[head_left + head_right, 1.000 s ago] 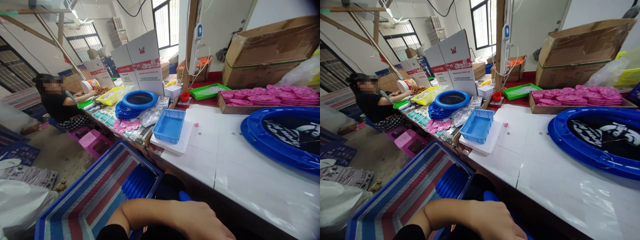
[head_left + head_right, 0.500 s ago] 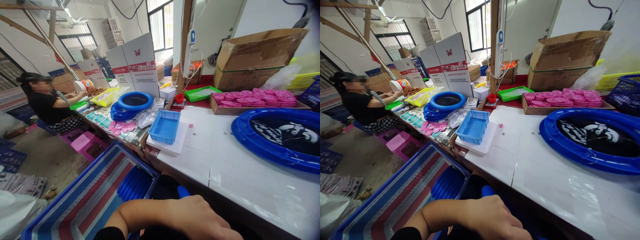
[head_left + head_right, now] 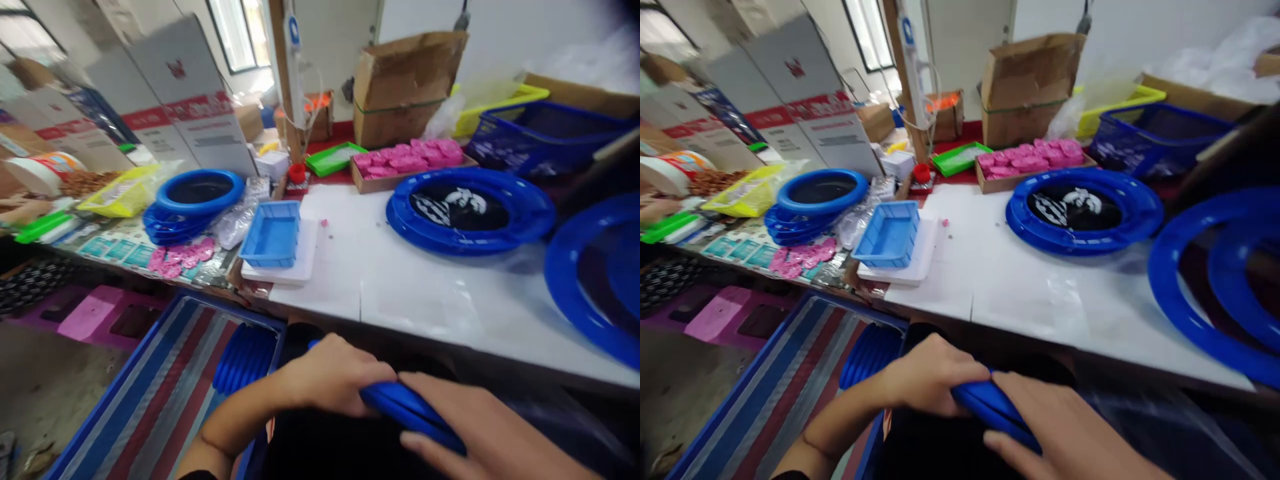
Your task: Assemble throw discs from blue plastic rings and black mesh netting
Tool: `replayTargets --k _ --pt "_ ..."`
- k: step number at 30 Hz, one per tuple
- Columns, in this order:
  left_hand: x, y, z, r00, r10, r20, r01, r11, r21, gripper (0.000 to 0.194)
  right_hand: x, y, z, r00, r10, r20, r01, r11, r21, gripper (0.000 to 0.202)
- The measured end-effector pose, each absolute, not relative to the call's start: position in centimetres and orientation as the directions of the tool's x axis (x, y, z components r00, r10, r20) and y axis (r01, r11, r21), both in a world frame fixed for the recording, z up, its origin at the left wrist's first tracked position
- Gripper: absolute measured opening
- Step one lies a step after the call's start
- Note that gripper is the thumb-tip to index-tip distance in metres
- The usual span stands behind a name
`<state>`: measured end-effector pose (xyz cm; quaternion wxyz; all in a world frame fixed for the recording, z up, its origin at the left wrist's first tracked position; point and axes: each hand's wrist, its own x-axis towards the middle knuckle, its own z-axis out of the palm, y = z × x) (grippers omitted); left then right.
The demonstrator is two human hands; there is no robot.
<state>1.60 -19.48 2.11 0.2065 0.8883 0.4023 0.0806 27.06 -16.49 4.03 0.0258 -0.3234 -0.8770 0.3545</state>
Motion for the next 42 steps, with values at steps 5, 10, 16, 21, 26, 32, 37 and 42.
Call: replayTargets --k 5,10,16,21,26,32,37,42 --pt "1.4 -18.9 3.2 0.644 0.765 0.009 0.673 -0.573 0.467 0.026 25.9 -14.8 8.9 -0.772 0.505 -0.387 0.597 0.364 -0.715 0.023" --pt "2.0 -18.6 3.4 0.642 0.766 0.035 0.676 -0.587 0.446 0.019 26.0 -15.0 9.2 -0.730 0.534 -0.426 0.651 0.354 -0.672 0.019" --pt "2.3 -18.0 4.0 0.661 0.748 0.052 0.662 -0.614 0.430 0.017 26.6 -14.9 9.1 -0.746 0.534 -0.399 0.635 0.390 -0.667 0.016" --pt "2.0 -17.4 3.9 0.693 0.712 0.113 0.582 -0.645 0.496 0.015 27.3 -13.7 9.1 -0.763 0.465 -0.450 0.595 0.233 -0.769 0.032" --pt "1.6 -17.3 4.0 0.716 0.658 0.234 0.490 -0.712 0.502 0.018 28.0 -14.0 9.2 -0.811 0.444 -0.381 0.528 0.274 -0.804 0.035" --pt "1.8 -17.0 4.5 0.726 0.623 0.291 0.430 -0.742 0.514 0.045 28.1 -14.5 9.6 -0.792 0.491 -0.362 0.501 0.186 -0.845 0.027" --pt "2.2 -16.8 4.6 0.732 0.604 0.315 0.427 -0.767 0.479 0.053 28.3 -14.7 9.8 -0.763 0.518 -0.387 0.513 0.121 -0.850 0.029" --pt "2.6 -16.9 4.8 0.737 0.590 0.330 0.428 -0.785 0.448 0.050 28.7 -15.4 9.6 -0.774 0.545 -0.324 0.505 0.222 -0.834 0.028"
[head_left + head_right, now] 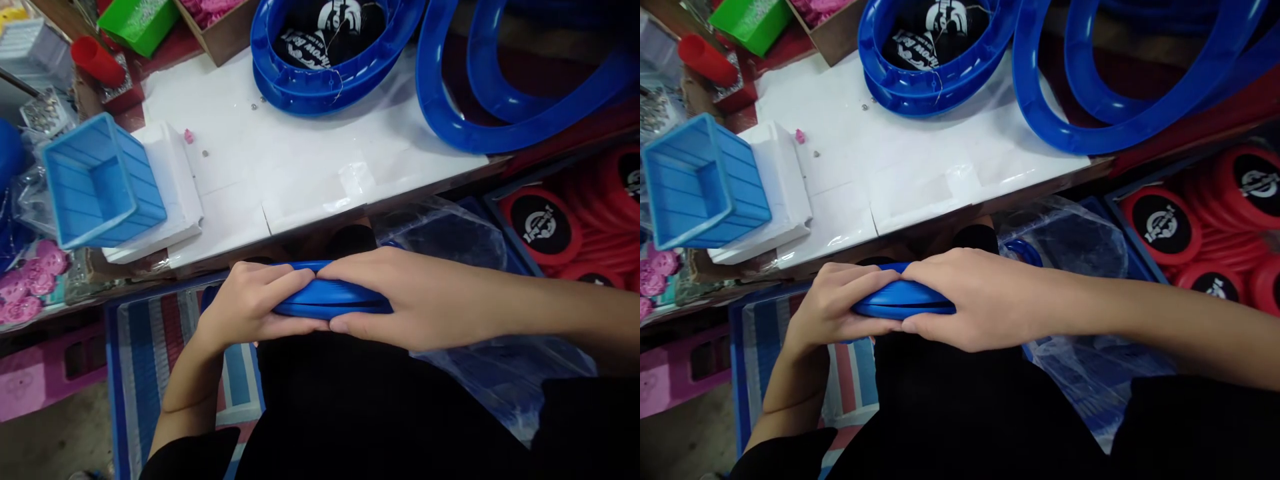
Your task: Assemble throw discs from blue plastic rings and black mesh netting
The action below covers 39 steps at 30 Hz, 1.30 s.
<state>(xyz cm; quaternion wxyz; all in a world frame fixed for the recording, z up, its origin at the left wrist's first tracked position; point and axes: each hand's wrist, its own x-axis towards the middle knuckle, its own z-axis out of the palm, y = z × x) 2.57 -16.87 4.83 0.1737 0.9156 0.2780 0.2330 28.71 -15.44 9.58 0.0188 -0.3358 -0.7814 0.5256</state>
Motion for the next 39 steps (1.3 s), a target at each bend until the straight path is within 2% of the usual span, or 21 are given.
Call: replayTargets --k 5,9,14,17,19,22,26,29,34,39 --pt "2.7 -17.0 5.0 0.744 0.582 0.329 0.411 -0.786 0.461 0.049 28.9 -16.8 8.8 -0.796 0.568 -0.210 0.495 0.410 -0.766 0.037" --pt "2.5 -17.4 5.1 0.751 0.577 0.321 0.405 -0.786 0.467 0.050 28.8 -17.6 8.5 -0.799 0.576 -0.171 0.502 0.484 -0.717 0.041" --pt "2.5 -17.9 5.5 0.768 0.557 0.317 0.375 -0.791 0.483 0.049 28.9 -17.4 9.0 -0.796 0.583 -0.161 0.464 0.418 -0.781 0.033" --pt "2.5 -18.0 5.7 0.788 0.550 0.279 0.343 -0.767 0.543 0.049 29.3 -17.1 9.7 -0.813 0.543 -0.208 0.449 0.359 -0.818 0.033" --pt "2.5 -18.0 5.7 0.793 0.543 0.275 0.309 -0.748 0.587 0.049 29.7 -17.2 9.9 -0.833 0.507 -0.221 0.449 0.385 -0.807 0.034" --pt "2.3 -18.3 5.6 0.779 0.547 0.305 0.280 -0.740 0.612 0.050 30.5 -18.5 9.5 -0.840 0.522 -0.149 0.451 0.519 -0.727 0.039" --pt "2.3 -18.8 5.7 0.793 0.530 0.299 0.300 -0.769 0.565 0.050 31.0 -21.1 8.3 -0.816 0.571 0.087 0.444 0.717 -0.538 0.039" --pt "2.6 -19.0 6.1 0.818 0.504 0.277 0.290 -0.777 0.558 0.050 31.0 -22.6 7.9 -0.793 0.578 0.192 0.469 0.781 -0.413 0.037" --pt "3.0 -18.8 6.4 0.856 0.455 0.245 0.261 -0.789 0.555 0.047 31.1 -23.3 7.9 -0.792 0.557 0.250 0.501 0.827 -0.253 0.033" --pt "3.4 -18.8 6.2 0.872 0.435 0.224 0.236 -0.775 0.587 0.044 31.2 -23.2 8.2 -0.811 0.541 0.221 0.490 0.836 -0.247 0.027"
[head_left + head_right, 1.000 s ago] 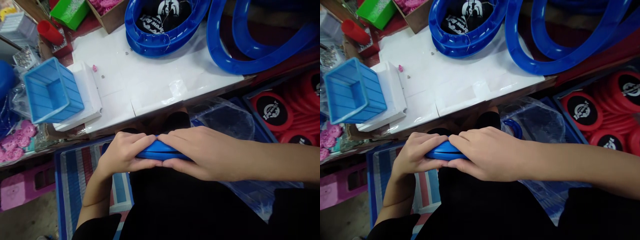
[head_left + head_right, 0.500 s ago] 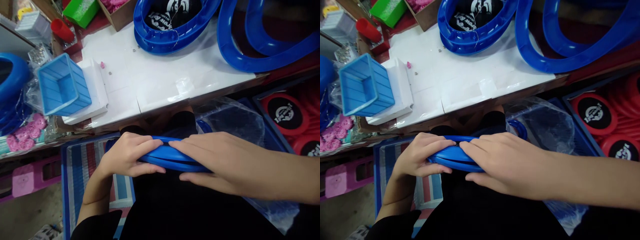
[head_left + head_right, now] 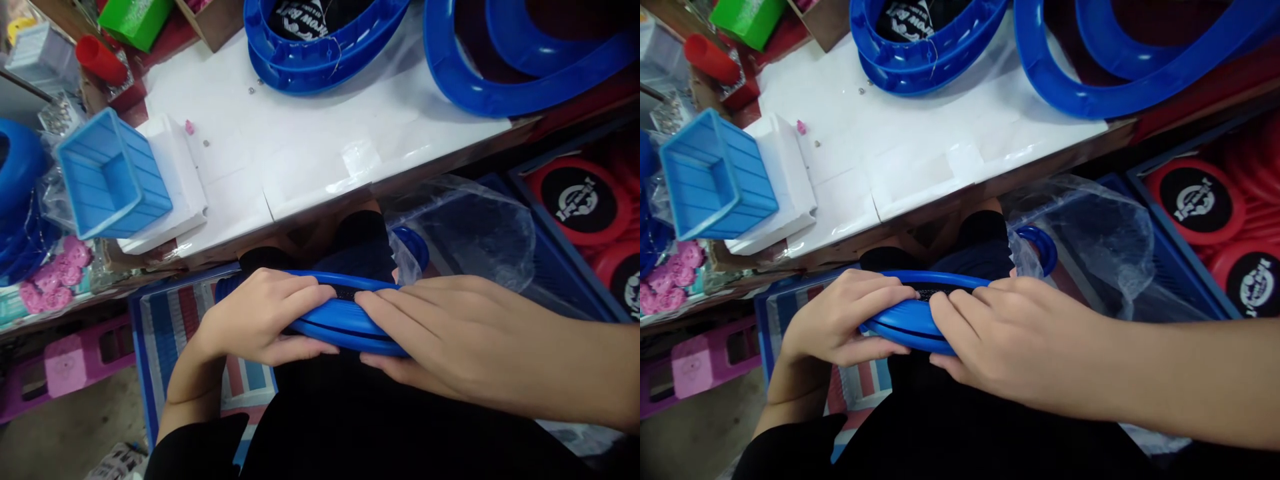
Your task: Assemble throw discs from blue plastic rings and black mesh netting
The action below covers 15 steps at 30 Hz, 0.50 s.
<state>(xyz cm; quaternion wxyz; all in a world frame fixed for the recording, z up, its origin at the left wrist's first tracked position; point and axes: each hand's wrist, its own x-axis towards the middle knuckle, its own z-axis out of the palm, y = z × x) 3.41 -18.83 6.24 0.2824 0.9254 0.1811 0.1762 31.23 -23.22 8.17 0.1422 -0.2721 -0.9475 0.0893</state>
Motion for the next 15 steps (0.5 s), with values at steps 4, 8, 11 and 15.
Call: replayTargets --k 4,8,11,15 --pt "4.0 -19.4 5.9 0.833 0.518 0.194 0.311 -0.729 0.610 0.036 31.3 -22.5 8.2 -0.821 0.546 0.168 0.473 0.815 -0.336 0.021" --pt "4.6 -20.1 5.7 0.790 0.589 0.172 0.362 -0.673 0.645 0.041 31.6 -21.0 8.4 -0.835 0.550 0.028 0.453 0.714 -0.533 0.011" --pt "4.7 -20.4 5.7 0.764 0.616 0.192 0.362 -0.656 0.663 0.045 31.6 -20.1 9.0 -0.828 0.550 -0.111 0.475 0.581 -0.661 0.010" --pt "4.6 -20.3 5.7 0.768 0.603 0.215 0.331 -0.662 0.673 0.043 31.6 -19.9 9.4 -0.816 0.557 -0.153 0.485 0.518 -0.705 0.011"
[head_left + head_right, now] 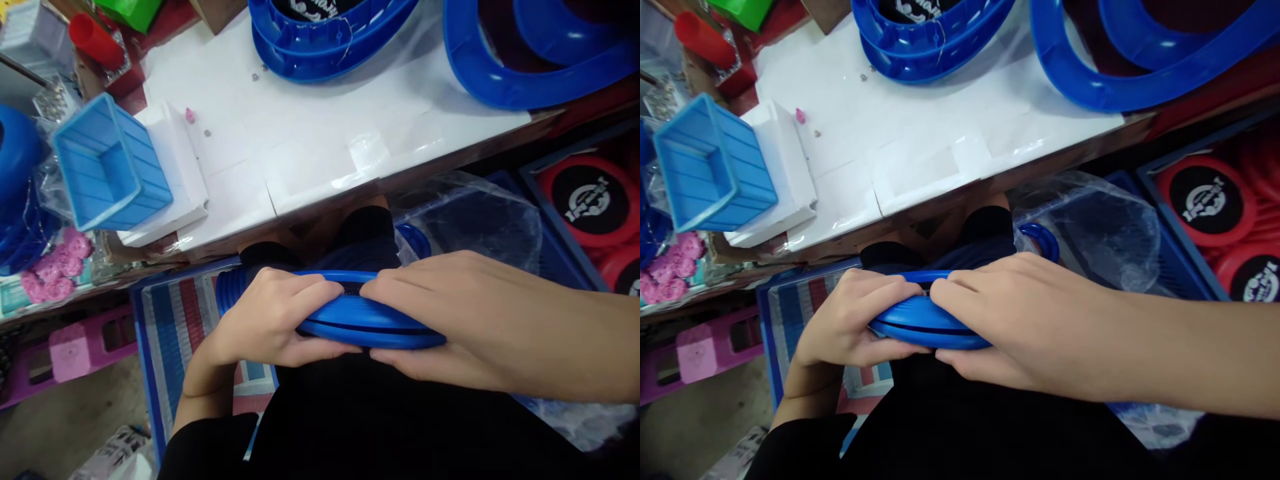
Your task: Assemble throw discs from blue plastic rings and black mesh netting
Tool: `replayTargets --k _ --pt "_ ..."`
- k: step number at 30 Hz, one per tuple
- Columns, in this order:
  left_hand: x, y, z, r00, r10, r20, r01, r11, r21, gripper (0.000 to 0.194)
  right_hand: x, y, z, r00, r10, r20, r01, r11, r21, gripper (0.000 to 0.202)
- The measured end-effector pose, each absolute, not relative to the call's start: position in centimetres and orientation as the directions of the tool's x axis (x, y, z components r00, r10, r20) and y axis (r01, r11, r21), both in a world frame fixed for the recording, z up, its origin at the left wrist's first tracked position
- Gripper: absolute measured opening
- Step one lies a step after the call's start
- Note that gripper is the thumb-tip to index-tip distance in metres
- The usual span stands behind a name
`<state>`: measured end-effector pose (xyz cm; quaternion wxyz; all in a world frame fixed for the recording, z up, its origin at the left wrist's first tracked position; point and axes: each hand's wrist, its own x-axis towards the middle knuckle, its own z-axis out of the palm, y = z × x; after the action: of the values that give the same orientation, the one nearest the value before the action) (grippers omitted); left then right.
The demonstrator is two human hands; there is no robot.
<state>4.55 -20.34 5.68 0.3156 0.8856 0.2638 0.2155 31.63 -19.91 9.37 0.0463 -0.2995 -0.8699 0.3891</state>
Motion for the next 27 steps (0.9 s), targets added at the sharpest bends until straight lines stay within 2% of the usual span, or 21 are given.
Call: replayTargets --k 3,7,12,16,22,27 --pt "4.5 -20.0 5.5 0.780 0.591 0.206 0.312 -0.653 0.690 0.043 31.7 -20.1 9.1 -0.812 0.566 -0.141 0.492 0.536 -0.686 0.015" --pt "4.7 -19.5 5.3 0.801 0.577 0.158 0.321 -0.638 0.700 0.041 31.7 -20.2 8.1 -0.801 0.567 -0.192 0.506 0.471 -0.723 0.034" --pt "4.7 -19.4 5.5 0.819 0.564 0.107 0.351 -0.638 0.685 0.034 31.4 -20.2 7.3 -0.805 0.564 -0.186 0.478 0.430 -0.766 0.021" --pt "4.5 -19.8 6.0 0.823 0.560 0.094 0.390 -0.678 0.623 0.031 30.9 -20.6 7.6 -0.796 0.590 -0.134 0.503 0.523 -0.689 0.015" --pt "4.1 -20.2 5.5 0.841 0.537 0.065 0.399 -0.697 0.596 0.033 30.1 -20.9 7.1 -0.831 0.555 -0.038 0.504 0.722 -0.474 0.020" --pt "3.3 -19.7 6.1 0.856 0.511 0.077 0.382 -0.727 0.571 0.036 29.5 -20.6 7.3 -0.857 0.515 -0.016 0.465 0.760 -0.455 0.025"
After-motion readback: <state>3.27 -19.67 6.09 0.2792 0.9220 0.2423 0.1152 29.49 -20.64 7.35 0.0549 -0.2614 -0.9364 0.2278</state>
